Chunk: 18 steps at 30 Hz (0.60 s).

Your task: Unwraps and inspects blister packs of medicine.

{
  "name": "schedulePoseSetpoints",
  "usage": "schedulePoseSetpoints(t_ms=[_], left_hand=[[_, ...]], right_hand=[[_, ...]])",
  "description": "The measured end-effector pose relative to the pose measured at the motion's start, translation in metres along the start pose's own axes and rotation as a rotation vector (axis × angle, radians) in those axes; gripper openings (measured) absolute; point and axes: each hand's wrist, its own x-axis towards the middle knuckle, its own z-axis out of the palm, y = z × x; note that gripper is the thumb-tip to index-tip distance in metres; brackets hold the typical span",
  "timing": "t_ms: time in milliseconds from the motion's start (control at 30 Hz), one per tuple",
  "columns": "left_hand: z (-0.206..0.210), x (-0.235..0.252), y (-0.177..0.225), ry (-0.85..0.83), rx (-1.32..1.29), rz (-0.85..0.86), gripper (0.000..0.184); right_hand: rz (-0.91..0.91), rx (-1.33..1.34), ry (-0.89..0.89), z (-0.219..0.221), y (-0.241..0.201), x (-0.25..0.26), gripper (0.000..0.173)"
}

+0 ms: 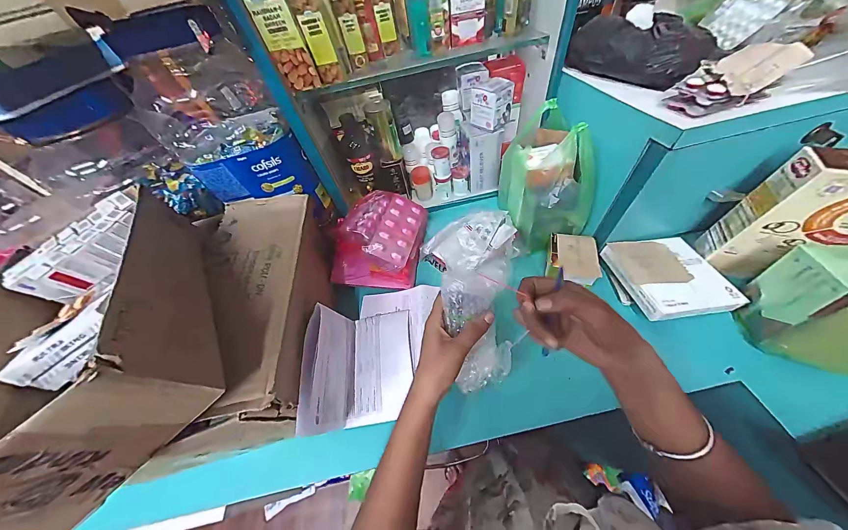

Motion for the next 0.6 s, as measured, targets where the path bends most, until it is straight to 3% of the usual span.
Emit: schedulePoseSetpoints(t_ms=[100, 200, 467, 533, 600], left_hand=[[-0.008, -0.013, -0.002, -0.211, -0.006, 0.066, 0.057], [-0.015, -0.025, -0.009, -0.328, -0.132, 0.221, 0.044], [-0.014, -0.029, -0.008, 0.02, -0.662, -0.006, 0.068], [-0.013, -0.031, -0.011, 0.014, -0.628, 0.061, 0.069], [-0.01, -0.033, -0.008, 0.079, -0.368, 0.217, 0.053]], right_hand=[[-0.074, 0.014, 0.042, -0.008, -0.014, 0.006, 0.017], [-0.015, 0.208, 0.115, -0.016, 0.0, 0.002, 0.019], [0.148, 0.169, 0.084, 0.013, 0.025, -0.028, 0.017], [0.15, 0.206, 0.075, 0.008, 0.023, -0.029, 0.017], [0.173, 0.243, 0.095, 0.003, 0.025, -0.03, 0.019]])
